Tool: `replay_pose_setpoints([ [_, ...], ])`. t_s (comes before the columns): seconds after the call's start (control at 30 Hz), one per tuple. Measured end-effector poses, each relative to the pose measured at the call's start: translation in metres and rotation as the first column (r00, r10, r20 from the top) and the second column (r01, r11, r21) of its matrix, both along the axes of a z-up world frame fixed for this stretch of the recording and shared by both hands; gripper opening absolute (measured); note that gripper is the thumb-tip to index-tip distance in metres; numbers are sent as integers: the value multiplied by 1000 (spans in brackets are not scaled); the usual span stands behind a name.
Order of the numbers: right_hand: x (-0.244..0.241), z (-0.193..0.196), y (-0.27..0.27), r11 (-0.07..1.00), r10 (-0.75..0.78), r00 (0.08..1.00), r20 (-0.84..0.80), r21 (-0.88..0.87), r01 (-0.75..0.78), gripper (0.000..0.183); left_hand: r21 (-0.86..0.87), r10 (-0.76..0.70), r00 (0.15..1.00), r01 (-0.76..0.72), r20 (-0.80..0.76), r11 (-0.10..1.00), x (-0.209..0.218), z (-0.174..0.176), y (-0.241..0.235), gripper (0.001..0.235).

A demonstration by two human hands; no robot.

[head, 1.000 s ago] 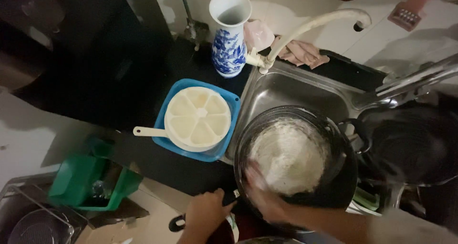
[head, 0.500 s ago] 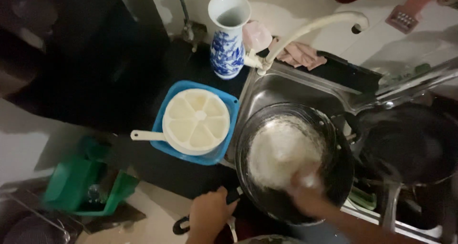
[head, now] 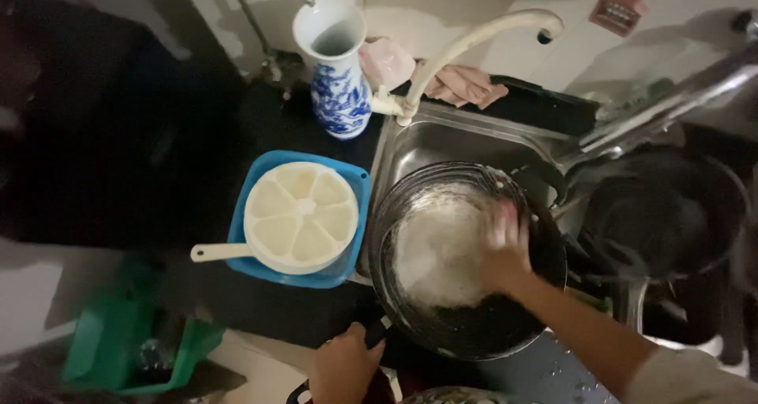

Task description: Washing and rinsing various kitchen items in a sink

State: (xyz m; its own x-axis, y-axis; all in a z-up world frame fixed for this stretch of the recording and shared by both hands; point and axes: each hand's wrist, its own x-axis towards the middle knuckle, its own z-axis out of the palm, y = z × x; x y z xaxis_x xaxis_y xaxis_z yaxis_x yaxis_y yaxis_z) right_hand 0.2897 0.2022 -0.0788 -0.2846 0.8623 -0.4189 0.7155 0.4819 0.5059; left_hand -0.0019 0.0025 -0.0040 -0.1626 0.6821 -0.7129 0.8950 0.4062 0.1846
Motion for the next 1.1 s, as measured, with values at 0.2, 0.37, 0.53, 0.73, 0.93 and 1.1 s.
replay_pose_setpoints([
  [0.2,-113,58,-53,426,-734,631,-252,-894,139,66,147,-92,993,103,-78,984,-9,1,12,52],
  [0.37,-39,1,31,390,-914,218,-341,-599,700,113,151,-22,993,39,-114,988,0,-6,4,56],
  [0.53,7,-79,-82,969,-85,765,-639,-230,-84,64,142,-19,995,32,-95,989,11,-10,3,59],
  [0.73,-99,-54,-10,876,-439,394,-807,-483,-13,54,148,-34,999,39,-35,988,6,14,6,58],
  [0.93,66,-14,87,539,-816,-374,-440,-814,-217,80,183,-12,982,47,-190,982,17,-28,-27,60],
  [1.1,-15,-76,-133,653,-650,465,-602,-754,-63,96,30,74,996,-73,-54,997,16,-32,-30,57],
])
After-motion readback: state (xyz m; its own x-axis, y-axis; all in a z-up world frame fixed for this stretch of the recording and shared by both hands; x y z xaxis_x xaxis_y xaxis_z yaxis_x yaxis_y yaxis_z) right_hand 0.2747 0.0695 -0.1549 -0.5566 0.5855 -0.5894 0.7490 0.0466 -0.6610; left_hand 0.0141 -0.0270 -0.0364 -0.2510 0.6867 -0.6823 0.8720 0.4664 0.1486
